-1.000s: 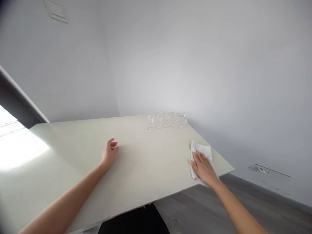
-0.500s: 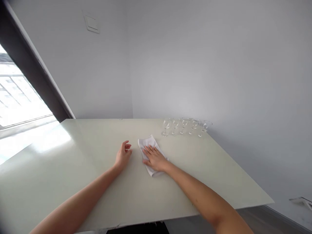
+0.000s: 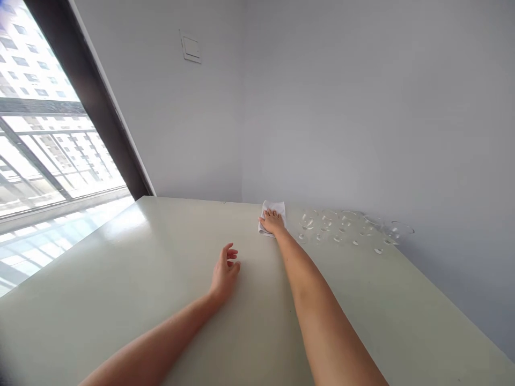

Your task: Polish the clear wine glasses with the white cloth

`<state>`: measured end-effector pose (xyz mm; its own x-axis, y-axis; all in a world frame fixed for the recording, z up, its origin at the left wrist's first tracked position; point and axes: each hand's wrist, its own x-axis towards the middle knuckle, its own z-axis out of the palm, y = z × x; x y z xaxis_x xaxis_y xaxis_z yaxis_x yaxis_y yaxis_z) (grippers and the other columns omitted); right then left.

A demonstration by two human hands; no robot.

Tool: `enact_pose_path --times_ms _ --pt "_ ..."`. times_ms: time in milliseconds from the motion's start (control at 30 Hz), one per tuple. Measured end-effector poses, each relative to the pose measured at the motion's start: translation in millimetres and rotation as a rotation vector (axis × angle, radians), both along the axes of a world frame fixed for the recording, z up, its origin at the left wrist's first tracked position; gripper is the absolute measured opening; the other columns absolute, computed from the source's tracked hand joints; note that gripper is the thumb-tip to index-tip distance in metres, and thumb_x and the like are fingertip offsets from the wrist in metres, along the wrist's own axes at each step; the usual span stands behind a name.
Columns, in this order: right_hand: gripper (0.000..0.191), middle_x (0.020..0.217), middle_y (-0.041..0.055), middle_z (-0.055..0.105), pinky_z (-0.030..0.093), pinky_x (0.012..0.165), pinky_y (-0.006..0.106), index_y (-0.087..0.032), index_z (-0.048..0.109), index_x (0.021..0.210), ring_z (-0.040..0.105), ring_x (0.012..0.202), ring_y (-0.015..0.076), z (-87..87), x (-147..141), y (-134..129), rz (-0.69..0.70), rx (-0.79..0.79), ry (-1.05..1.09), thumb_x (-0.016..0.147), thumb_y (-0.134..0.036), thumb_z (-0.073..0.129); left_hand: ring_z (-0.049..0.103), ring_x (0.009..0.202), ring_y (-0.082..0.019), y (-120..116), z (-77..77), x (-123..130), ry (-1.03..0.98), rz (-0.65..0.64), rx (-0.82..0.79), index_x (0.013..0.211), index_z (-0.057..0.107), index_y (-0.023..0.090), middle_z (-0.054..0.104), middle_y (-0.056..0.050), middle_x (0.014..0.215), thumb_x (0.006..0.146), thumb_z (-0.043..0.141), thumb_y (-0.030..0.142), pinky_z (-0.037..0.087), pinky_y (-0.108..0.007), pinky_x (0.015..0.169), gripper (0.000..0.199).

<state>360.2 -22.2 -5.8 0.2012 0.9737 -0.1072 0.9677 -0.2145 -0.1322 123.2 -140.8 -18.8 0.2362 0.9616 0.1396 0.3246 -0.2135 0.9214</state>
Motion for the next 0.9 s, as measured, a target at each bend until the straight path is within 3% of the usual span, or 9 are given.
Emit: enact_pose_path --times_ms 167,333,400,500,600,700,800,900 --pt "0.062 0.147 0.0086 0.014 0.008 0.106 0.040 -0.013 0.020 0.139 0.008 0.134 0.0250 0.6 -52 -3 0.234 0.027 0.036 0.089 -0.049 0.019 0.046 0.106 -0.017 -1 1.6 0 -0.046 0.091 0.230 0.124 0.032 0.024 0.045 -0.008 0.115 0.076 0.044 0.015 0.040 -0.034 0.087 0.050" --pt "0.064 0.147 0.0073 0.014 0.008 0.108 0.040 -0.014 0.022 0.139 0.006 0.134 0.0242 -5.7 -113 -66 0.488 0.072 0.077 0.087 -0.050 0.028 0.040 0.117 -0.020 -1 4.8 -2 -0.076 0.141 0.379 0.124 0.033 0.022 0.038 -0.011 0.126 0.078 0.045 0.021 0.035 -0.036 0.096 0.047" --pt "0.060 0.145 0.0105 0.019 0.011 0.108 0.043 -0.013 0.024 0.138 0.009 0.134 0.0259 -7.3 -131 -99 0.599 0.150 0.110 0.086 -0.041 0.036 0.039 0.119 -0.019 1 5.4 -1 -0.128 0.153 0.323 0.123 0.034 0.022 0.037 -0.010 0.127 0.079 0.044 0.021 0.034 -0.034 0.099 0.045" --pt "0.055 0.141 0.0105 0.031 0.018 0.106 0.046 -0.017 0.031 0.135 0.019 0.131 0.0267 -4.4 -146 -144 0.657 0.268 0.274 0.082 -0.027 0.043 0.041 0.119 -0.017 3 4.7 1 -0.206 0.164 0.052 0.122 0.035 0.020 0.042 -0.010 0.126 0.083 0.041 0.025 0.035 -0.032 0.099 0.040" --pt "0.040 0.134 0.0072 0.042 0.031 0.101 0.042 -0.021 0.050 0.122 0.035 0.124 0.0244 5.7 -141 -180 0.550 0.297 0.603 0.083 -0.025 0.043 0.043 0.117 -0.017 3 2.2 1 -0.198 0.162 -0.124 0.121 0.037 0.019 0.046 -0.010 0.124 0.086 0.036 0.029 0.036 -0.033 0.098 0.037" --pt "0.027 0.125 0.0061 0.051 0.037 0.096 0.037 -0.021 0.063 0.098 0.047 0.114 0.0216 17.6 -115 -209 0.337 0.368 0.833 0.084 -0.031 0.042 0.042 0.118 -0.020 -3 -1.4 -2 0.001 0.098 -0.036 0.120 0.041 0.016 0.044 -0.012 0.127 0.083 0.040 0.029 0.033 -0.037 0.100 0.039" --pt "0.025 0.111 0.0051 0.060 0.040 0.091 0.034 -0.022 0.065 0.087 0.054 0.104 0.0209 21.2 -77 -232 0.124 0.470 0.863 0.083 -0.037 0.045 0.030 0.127 -0.027 -16 -4.9 -4 0.343 -0.243 0.218 0.122 0.044 0.014 0.038 -0.015 0.134 0.078 0.049 0.039 0.019 -0.043 0.107 0.051" --pt "0.031 0.098 0.0060 0.065 0.046 0.081 0.032 -0.021 0.066 0.090 0.059 0.091 0.0211 11.5 -47 -244 -0.099 0.457 0.893 0.080 -0.044 0.048 0.015 0.133 -0.030 -22 -6.2 -4 0.569 -0.564 0.442 0.128 0.039 0.011 0.029 -0.018 0.140 0.075 0.046 0.057 0.009 -0.044 0.109 0.071"
